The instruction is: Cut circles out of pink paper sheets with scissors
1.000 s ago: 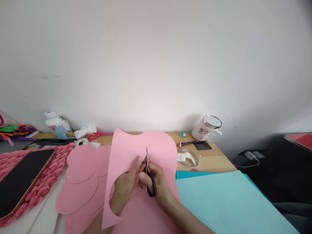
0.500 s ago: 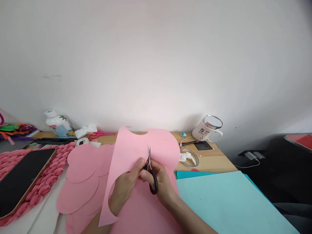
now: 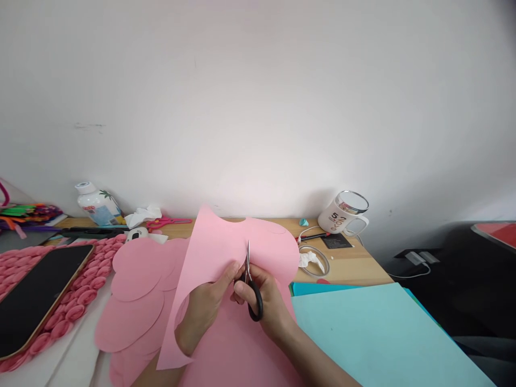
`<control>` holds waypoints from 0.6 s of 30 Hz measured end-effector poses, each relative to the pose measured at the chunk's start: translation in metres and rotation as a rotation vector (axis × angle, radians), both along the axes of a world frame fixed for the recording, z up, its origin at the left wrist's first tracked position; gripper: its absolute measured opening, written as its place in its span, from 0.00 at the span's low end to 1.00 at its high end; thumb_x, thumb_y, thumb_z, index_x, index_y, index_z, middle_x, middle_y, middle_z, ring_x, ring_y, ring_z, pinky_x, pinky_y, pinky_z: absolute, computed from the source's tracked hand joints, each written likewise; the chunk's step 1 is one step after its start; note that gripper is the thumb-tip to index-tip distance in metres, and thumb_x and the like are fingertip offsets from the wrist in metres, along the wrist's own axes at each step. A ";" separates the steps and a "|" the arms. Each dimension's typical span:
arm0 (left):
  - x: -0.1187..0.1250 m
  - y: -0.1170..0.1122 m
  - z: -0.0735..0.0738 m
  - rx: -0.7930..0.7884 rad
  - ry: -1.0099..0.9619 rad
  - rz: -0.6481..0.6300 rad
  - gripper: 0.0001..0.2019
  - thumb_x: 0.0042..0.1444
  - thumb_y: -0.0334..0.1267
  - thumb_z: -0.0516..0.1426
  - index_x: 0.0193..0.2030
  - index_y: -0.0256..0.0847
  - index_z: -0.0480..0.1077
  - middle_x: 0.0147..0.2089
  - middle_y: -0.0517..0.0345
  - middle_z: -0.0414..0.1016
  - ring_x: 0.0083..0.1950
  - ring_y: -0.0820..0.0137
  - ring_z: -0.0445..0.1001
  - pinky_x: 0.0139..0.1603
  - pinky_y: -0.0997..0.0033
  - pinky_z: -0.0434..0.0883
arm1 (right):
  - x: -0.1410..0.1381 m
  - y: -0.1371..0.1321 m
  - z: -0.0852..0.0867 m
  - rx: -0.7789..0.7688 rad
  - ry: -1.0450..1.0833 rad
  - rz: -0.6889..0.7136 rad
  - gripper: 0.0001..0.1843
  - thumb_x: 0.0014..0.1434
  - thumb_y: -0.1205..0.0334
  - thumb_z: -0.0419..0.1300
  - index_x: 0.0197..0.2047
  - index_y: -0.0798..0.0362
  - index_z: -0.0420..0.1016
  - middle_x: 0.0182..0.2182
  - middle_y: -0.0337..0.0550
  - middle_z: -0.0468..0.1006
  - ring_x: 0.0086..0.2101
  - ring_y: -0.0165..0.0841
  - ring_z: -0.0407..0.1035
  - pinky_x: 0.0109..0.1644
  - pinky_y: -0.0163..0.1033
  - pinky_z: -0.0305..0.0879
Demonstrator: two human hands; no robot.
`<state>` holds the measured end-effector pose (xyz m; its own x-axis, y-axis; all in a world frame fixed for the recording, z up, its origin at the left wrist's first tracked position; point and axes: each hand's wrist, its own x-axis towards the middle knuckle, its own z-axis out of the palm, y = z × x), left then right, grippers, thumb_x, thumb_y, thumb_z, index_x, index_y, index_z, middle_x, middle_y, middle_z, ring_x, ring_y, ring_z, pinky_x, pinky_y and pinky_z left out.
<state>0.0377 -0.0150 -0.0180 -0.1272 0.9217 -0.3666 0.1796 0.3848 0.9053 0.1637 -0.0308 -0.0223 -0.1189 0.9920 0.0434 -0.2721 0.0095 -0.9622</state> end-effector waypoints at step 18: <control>0.012 0.005 0.001 0.417 -0.185 0.010 0.12 0.44 0.45 0.61 0.18 0.43 0.65 0.16 0.66 0.66 0.18 0.71 0.66 0.19 0.72 0.66 | -0.002 -0.001 -0.010 0.019 0.014 0.023 0.15 0.49 0.53 0.63 0.25 0.54 0.65 0.16 0.34 0.65 0.20 0.28 0.60 0.25 0.34 0.55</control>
